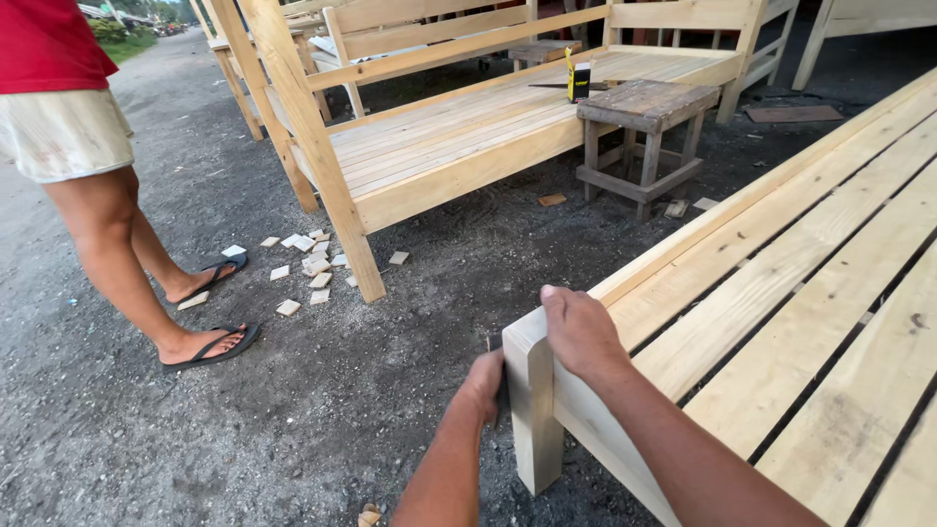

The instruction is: The person sands the edges, rails, and corner posts of wooden slatted bench frames by hand using a folded sheet of sandpaper, working along the frame sides and then the legs and corners of multiple benches.

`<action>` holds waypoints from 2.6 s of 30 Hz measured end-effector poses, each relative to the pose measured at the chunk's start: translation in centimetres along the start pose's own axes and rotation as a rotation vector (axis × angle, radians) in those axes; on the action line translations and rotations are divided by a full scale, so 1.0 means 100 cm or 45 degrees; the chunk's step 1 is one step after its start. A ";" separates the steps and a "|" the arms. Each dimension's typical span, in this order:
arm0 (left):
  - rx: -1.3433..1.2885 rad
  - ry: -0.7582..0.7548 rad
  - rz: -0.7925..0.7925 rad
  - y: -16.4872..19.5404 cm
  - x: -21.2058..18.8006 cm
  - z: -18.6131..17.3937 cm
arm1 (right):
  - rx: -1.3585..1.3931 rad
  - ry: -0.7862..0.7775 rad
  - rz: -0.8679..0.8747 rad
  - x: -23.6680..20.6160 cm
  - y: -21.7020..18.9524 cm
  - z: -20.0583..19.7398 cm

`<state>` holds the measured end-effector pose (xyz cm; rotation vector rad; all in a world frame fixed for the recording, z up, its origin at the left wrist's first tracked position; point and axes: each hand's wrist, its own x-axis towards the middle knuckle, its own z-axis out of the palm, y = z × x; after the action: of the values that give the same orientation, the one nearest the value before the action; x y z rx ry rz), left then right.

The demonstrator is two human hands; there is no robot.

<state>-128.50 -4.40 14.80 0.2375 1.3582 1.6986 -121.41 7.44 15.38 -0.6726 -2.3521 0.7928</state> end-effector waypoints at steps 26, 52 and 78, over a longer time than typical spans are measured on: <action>-0.030 0.217 -0.091 -0.059 0.061 -0.043 | -0.152 -0.074 -0.232 0.023 -0.011 0.038; -0.199 -0.695 -0.153 -0.117 0.153 -0.092 | -0.589 0.062 0.538 0.012 -0.052 0.035; 0.151 -0.789 -0.544 -0.151 0.186 -0.107 | -0.545 0.081 0.676 0.007 -0.064 0.033</action>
<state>-137.75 1.71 -8.93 0.4615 0.9533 1.0640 -125.76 2.11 17.68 -1.5212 -2.3247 0.4555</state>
